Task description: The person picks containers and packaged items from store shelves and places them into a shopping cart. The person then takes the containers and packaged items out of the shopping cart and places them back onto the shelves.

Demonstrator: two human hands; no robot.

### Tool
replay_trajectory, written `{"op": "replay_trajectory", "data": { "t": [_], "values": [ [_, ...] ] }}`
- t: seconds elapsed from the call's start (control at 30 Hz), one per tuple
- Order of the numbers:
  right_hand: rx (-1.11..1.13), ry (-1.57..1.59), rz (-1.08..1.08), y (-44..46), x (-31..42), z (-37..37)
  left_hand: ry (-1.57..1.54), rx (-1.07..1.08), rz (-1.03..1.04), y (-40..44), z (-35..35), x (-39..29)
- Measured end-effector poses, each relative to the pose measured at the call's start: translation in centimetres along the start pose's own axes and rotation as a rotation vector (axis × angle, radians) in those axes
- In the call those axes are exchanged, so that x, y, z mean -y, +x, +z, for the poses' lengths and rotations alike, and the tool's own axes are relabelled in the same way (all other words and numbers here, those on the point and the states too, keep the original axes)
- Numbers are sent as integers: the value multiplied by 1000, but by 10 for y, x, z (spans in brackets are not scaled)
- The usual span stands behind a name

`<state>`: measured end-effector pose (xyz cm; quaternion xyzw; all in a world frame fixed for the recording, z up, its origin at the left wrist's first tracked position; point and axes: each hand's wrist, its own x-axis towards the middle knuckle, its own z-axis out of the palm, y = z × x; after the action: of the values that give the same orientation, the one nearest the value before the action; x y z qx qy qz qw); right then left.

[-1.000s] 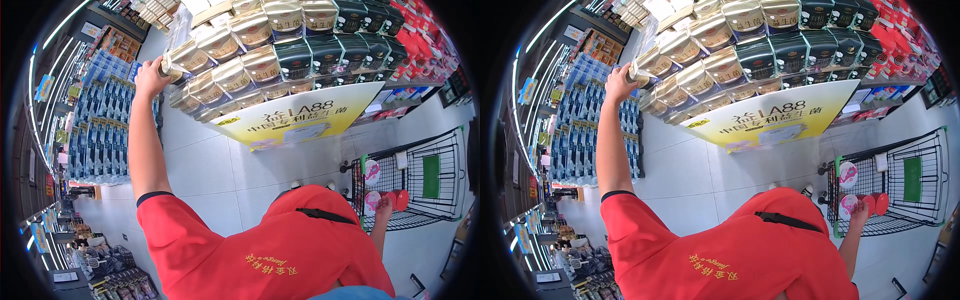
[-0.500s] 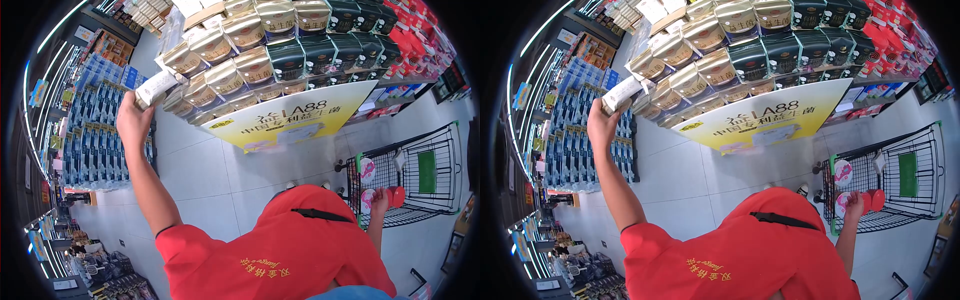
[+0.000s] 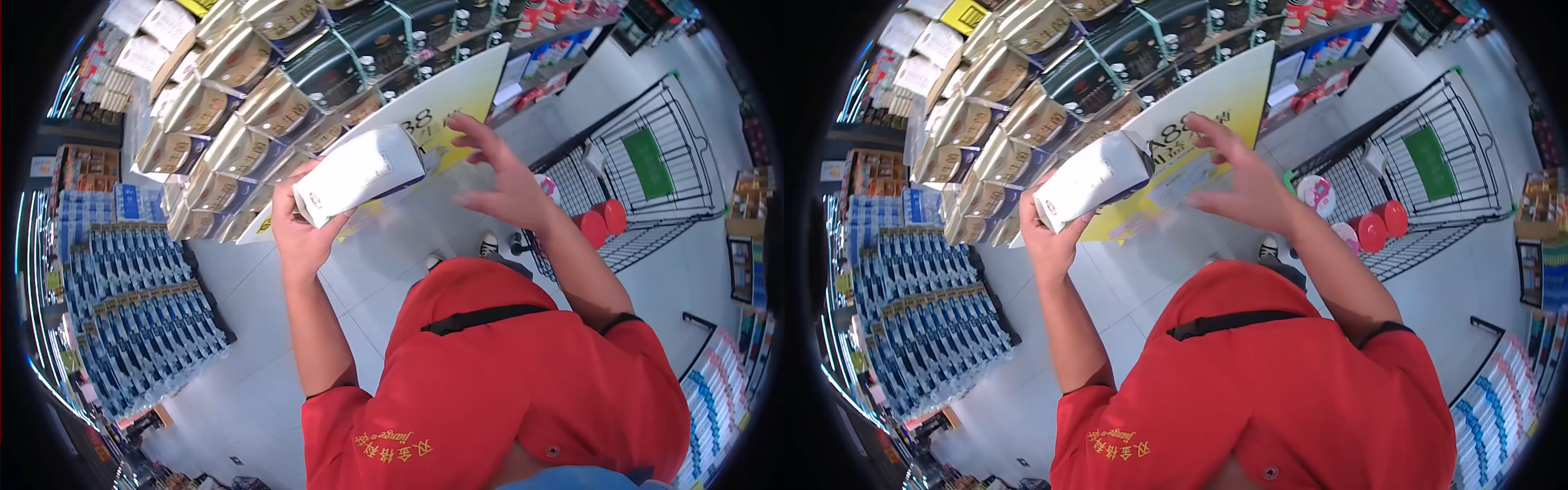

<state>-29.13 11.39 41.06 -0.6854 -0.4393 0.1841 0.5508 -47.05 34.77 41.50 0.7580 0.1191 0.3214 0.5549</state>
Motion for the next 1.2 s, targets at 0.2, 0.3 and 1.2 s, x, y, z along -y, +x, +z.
{"op": "replay_trajectory", "data": {
  "t": [0.2, 0.3, 1.2],
  "values": [
    [-16, -60, -4, 3, 2, 17, -149, 134, -127, -4, 30, 5],
    [-134, 427, 273, -9, -10, 30, -320, 170, -224, 0, 44, -3],
    [-719, 1394, 653, -146, -87, -34, -160, 808, -540, -18, 113, 45]
  ]
}}
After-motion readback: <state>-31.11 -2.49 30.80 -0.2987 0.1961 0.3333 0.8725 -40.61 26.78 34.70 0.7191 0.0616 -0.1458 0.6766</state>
